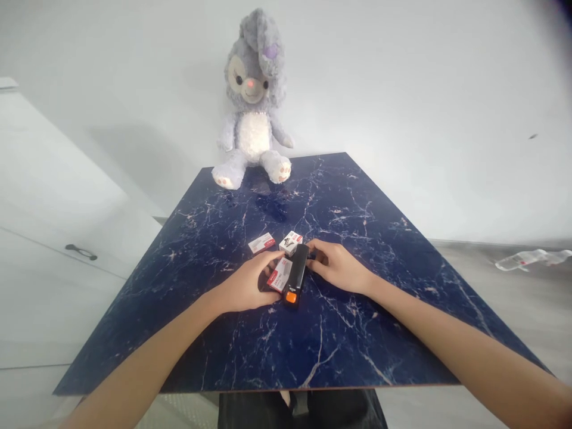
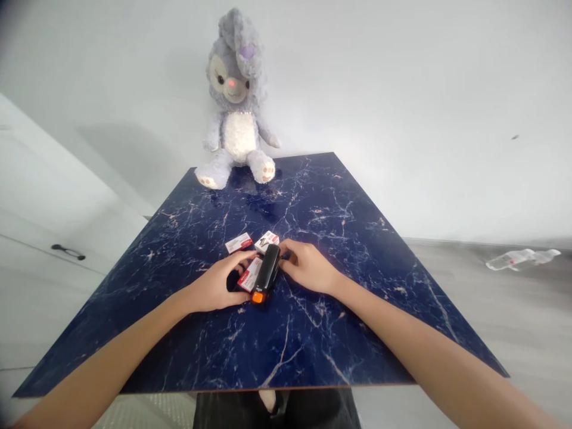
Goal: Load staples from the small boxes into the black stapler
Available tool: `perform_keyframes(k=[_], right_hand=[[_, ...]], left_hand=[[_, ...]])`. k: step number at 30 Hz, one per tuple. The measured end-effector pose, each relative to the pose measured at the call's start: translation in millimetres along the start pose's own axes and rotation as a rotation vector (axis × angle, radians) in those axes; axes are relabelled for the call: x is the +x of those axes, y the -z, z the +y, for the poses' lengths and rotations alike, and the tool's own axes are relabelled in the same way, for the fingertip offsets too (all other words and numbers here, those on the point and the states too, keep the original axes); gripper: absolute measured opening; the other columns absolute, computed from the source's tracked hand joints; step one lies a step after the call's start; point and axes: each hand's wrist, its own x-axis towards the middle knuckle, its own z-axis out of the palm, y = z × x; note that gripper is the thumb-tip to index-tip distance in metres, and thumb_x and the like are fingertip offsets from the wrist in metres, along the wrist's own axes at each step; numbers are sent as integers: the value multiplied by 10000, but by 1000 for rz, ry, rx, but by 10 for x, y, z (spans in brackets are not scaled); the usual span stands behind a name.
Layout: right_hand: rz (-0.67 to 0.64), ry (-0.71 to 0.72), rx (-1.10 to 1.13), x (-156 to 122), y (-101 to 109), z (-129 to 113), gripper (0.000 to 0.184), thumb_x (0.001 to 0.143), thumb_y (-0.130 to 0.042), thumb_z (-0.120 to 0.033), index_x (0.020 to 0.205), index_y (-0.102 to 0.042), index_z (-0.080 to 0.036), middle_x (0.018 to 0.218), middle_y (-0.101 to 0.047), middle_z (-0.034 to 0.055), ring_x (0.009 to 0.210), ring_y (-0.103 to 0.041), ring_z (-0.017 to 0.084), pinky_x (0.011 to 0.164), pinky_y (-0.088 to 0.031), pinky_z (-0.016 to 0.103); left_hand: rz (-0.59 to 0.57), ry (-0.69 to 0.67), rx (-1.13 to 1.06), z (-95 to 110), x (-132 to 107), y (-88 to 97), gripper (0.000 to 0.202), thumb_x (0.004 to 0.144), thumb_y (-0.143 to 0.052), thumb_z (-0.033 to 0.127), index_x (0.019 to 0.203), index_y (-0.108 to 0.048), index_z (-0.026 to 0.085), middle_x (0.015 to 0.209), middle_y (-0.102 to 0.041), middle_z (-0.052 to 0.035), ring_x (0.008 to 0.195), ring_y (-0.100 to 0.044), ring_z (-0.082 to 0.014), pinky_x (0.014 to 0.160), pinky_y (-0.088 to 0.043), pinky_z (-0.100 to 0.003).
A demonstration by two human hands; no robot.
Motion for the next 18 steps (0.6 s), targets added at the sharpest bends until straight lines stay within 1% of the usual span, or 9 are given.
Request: perform_keyframes(k=[2,5,8,11,12,14,16,17,18], right_hand=[[-2,-4,-3,3,2,-2,126,881,-576,-214,995,-628,-221,762,-656,-26,602,-563,121,587,-411,248],[-7,-13,-6,5,1,5,146,889,-571,-229,1021,-631,-222,717,-642,-30,575,-552,123,568,-401,249],[-4,-12,-3,4,-3,7,167,890,-574,-243,1043,-636,-222,697,-634,-30,569,-550,126,570,-407,254],[-10,-10,2,-2,1,-5,163,887,-577,-250,1034,-644,-224,710,-644,-26,588,-561,131,572,-414,256],[-14,-13,9,-4,5,-9,162,890,-574,-255,1032,-645,-225,711,-646,-25,591,-564,133,571,-416,257],[-25,-25,33,-5,18,-15,162,897,-566,-267,1030,-647,-225,721,-654,-23,600,-572,136,574,-424,259],[-44,-45,69,-3,34,-11,165,899,-561,-272,1031,-648,-224,748,-666,-18,616,-586,138,586,-435,262],[-58,-58,90,-1,43,-5,171,900,-558,-275,1035,-648,-222,759,-670,-15,624,-595,139,592,-442,262],[-71,-73,112,3,50,3,179,901,-555,-279,1043,-647,-220,768,-672,-13,631,-603,141,596,-448,263]], left_hand=[[-5,-12,-15,-2,4,-9,847,741,-774,281,1486,-373,308,1377,-561,-112,971,-655,-245,878,-542,-420],[0,-31,6,1,17,-50,769,772,-752,297,1465,-419,305,1352,-571,-107,1017,-646,-263,880,-543,-417],[29,-80,59,0,10,-88,751,765,-759,307,1445,-442,291,1369,-543,-111,1147,-598,-298,977,-509,-451],[58,-193,150,-43,-15,-49,813,740,-780,342,1460,-413,263,1446,-468,-131,1320,-469,-341,1102,-416,-504],[83,-230,181,-76,-18,-15,766,767,-753,338,1452,-419,255,1462,-453,-133,1354,-432,-341,1124,-390,-512],[194,-249,255,-169,-1,65,533,862,-631,273,1374,-487,245,1455,-469,-120,1368,-415,-317,1134,-369,-518],[350,-185,363,-283,42,132,326,920,-502,183,1235,-572,230,1424,-511,-108,1350,-435,-299,1124,-362,-532],[392,-141,422,-335,66,153,292,928,-479,168,1192,-592,220,1412,-525,-110,1342,-441,-304,1118,-359,-544],[398,-106,463,-376,88,164,282,930,-477,168,1182,-598,210,1392,-544,-115,1322,-458,-307,1103,-369,-547]])
